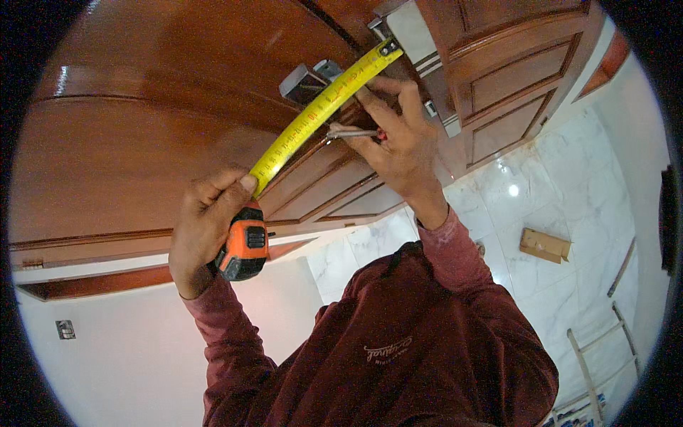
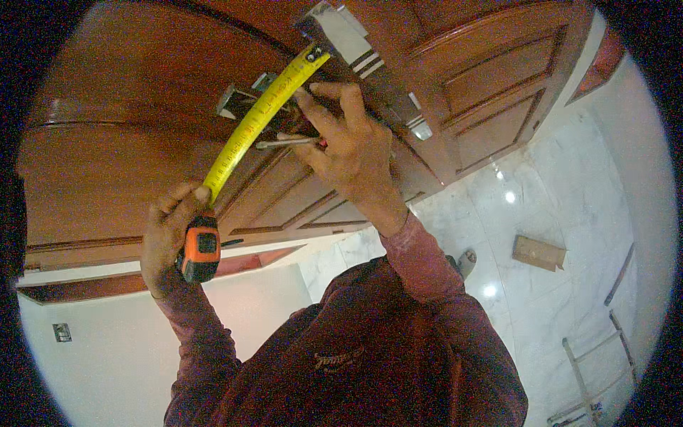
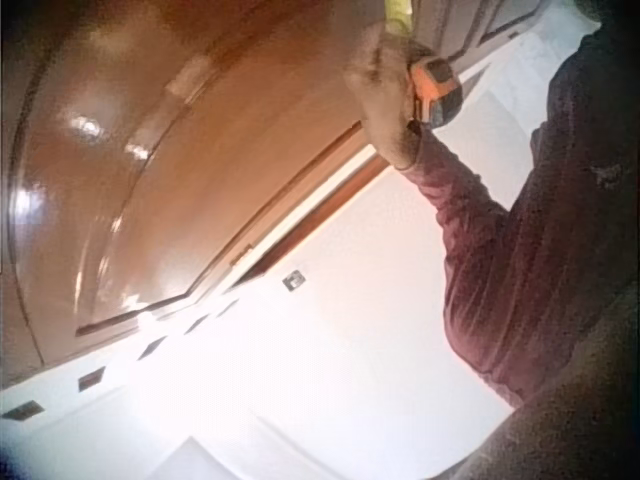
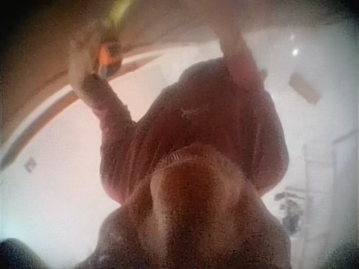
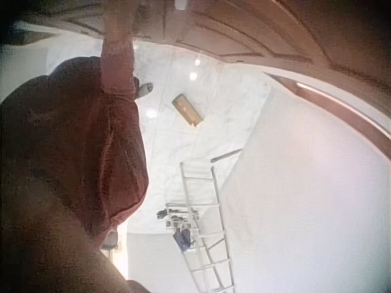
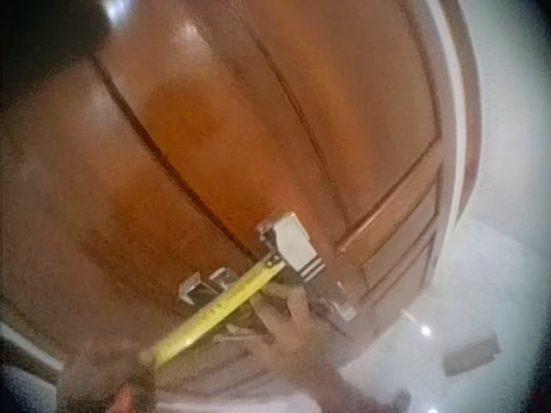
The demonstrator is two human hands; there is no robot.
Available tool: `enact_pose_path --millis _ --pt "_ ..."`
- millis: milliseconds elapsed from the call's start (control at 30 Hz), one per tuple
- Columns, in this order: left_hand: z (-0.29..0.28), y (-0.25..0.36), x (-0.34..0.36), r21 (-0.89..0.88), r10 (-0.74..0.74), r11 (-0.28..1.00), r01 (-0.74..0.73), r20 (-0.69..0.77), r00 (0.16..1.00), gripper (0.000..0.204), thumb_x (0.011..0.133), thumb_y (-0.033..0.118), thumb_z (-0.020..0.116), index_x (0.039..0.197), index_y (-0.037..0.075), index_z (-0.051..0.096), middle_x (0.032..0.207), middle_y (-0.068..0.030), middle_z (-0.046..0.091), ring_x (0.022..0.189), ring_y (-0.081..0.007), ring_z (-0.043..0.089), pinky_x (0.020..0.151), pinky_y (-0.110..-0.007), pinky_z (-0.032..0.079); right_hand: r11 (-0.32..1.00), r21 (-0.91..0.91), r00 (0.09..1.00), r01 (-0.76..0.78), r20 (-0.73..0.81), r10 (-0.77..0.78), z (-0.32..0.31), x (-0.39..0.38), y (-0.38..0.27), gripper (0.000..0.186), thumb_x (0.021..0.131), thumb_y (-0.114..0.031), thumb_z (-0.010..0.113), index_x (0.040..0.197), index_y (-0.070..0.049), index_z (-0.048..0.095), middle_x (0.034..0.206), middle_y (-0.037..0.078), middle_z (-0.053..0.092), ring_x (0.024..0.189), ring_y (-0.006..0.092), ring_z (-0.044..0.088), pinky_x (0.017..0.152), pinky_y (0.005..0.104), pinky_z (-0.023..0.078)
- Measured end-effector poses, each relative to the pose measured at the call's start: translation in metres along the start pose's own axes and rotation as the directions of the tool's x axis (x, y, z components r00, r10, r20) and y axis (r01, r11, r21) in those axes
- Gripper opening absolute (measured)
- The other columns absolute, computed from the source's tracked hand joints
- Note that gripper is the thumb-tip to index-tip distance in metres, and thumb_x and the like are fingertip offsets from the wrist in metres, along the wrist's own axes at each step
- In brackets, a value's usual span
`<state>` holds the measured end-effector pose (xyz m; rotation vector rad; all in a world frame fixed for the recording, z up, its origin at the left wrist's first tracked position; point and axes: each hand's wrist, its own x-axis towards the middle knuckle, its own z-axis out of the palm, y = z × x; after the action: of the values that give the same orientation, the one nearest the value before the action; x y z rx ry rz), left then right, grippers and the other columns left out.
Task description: The person uses a screwdriver to tighten screws on a door lock mechanism, then measures the door with a tape measure. The person adjusts the lock and checks alignment while working on a wooden door in a tiled room.
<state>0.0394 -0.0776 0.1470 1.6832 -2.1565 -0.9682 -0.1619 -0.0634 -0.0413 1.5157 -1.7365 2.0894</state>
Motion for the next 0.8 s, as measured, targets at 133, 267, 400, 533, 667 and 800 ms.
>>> enact_pose_path --millis 133,267,400,533,667,800 --pt "-0.003 0.000 0.006 0.003 0.029 1.000 -0.029 -0.008 1.000 0.019 0.096 0.017 0.060 0.090 0.000 0.066 0.069 0.0014 0.055 0.056 -0.0045 0.049 0.050 -0.022 0.040 0.999 0.043 1.000 0.005 0.012 -0.006 0.005 0.004 0.004 0.058 0.067 -0.022 0.082 0.122 -0.013 0.066 0.115 0.006 0.056 0.075 0.0217 0.066 0.059 0.0335 0.056" --pt "-0.003 -0.007 0.007 -0.036 0.058 0.998 -0.058 0.005 0.998 0.020 0.097 0.018 0.060 0.090 0.000 0.066 0.069 0.0017 0.055 0.056 -0.0041 0.048 0.050 -0.022 0.040 0.999 0.016 0.999 0.042 0.014 -0.043 0.001 0.005 0.005 0.050 0.069 -0.028 0.086 0.112 -0.005 0.070 0.109 0.011 0.059 0.075 0.0173 0.064 0.051 0.0270 0.052" --pt "-0.008 -0.003 0.009 -0.011 0.013 1.000 -0.012 0.043 0.999 0.020 0.096 0.019 0.061 0.090 0.001 0.066 0.069 0.0021 0.056 0.057 -0.0037 0.048 0.050 -0.022 0.040 0.997 0.002 0.997 0.077 -0.010 -0.077 0.002 0.005 0.006 0.050 0.069 -0.027 0.086 0.111 -0.005 0.070 0.108 0.011 0.059 0.076 0.0172 0.065 0.050 0.0260 0.053" --pt "-0.006 -0.001 0.009 -0.016 0.023 1.000 -0.023 0.039 0.999 0.020 0.096 0.020 0.062 0.088 0.001 0.066 0.069 0.0028 0.055 0.057 -0.0037 0.048 0.050 -0.021 0.039 0.999 0.024 0.999 0.044 -0.005 -0.044 0.003 0.004 0.006 0.050 0.069 -0.027 0.086 0.112 -0.006 0.070 0.109 0.011 0.059 0.077 0.0179 0.065 0.052 0.0262 0.055" --pt "0.003 0.000 0.004 -0.072 -0.001 0.997 -0.007 -0.106 0.994 0.020 0.096 0.020 0.062 0.088 0.002 0.066 0.070 0.0035 0.055 0.057 -0.0039 0.047 0.050 -0.021 0.038 0.998 -0.002 0.998 0.059 -0.026 -0.059 0.004 0.005 0.006 0.053 0.068 -0.029 0.085 0.115 -0.010 0.069 0.111 0.009 0.059 0.078 0.0189 0.066 0.056 0.0286 0.057" --pt "-0.003 -0.004 0.008 -0.080 0.015 0.997 -0.017 -0.028 0.999 0.018 0.093 0.019 0.064 0.088 0.002 0.067 0.070 0.0030 0.056 0.058 -0.0043 0.048 0.051 -0.021 0.038 1.000 0.016 1.000 0.012 -0.008 -0.011 0.004 0.002 0.006 0.057 0.069 -0.033 0.081 0.122 -0.017 0.066 0.113 0.006 0.058 0.079 0.0223 0.067 0.061 0.0337 0.057"
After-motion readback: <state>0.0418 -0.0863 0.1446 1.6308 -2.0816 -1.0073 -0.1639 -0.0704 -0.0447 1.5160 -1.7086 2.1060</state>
